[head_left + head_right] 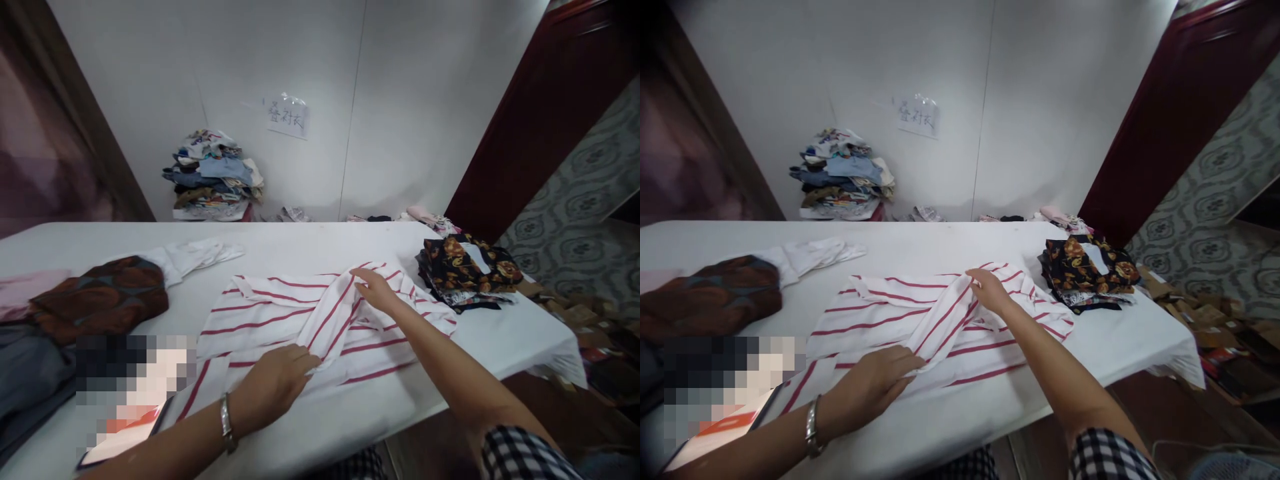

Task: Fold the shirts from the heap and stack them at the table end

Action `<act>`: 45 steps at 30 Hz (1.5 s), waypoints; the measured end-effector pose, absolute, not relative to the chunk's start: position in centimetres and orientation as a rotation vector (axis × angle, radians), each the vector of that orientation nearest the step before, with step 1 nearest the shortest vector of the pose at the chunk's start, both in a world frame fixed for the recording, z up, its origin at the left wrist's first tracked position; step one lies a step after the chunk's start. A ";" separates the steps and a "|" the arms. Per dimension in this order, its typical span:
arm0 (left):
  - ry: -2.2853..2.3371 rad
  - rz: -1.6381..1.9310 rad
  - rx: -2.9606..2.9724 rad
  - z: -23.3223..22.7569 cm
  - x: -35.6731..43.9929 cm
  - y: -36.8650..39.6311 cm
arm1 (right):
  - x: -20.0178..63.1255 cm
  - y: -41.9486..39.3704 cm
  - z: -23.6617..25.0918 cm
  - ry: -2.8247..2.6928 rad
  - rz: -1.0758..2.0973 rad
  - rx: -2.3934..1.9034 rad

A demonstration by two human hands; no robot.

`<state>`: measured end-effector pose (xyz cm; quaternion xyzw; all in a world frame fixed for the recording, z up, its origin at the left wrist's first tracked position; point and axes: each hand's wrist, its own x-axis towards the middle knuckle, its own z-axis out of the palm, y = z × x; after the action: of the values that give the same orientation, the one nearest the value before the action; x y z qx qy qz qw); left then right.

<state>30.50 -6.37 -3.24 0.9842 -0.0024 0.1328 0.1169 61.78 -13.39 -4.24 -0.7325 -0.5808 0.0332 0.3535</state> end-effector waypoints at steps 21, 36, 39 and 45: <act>0.678 0.401 2.705 -2.2 34.0 7.8 | 64.6 -7.2 4.1 -1.121 0.290 -1.423; 0.764 0.171 2.929 -5.8 32.7 13.3 | 72.8 -16.4 -1.2 -0.220 0.528 -1.264; 0.684 0.150 2.979 -6.0 32.7 13.1 | 71.7 -17.0 -2.8 -0.247 0.722 -1.493; 0.908 0.111 3.066 -4.7 33.8 13.0 | 72.4 -13.0 -0.7 -0.434 0.739 -1.756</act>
<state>33.84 13.04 -4.75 0.9578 0.2837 0.0346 -0.0291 72.35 -13.04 -0.75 -0.7449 -0.1841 0.3133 0.5595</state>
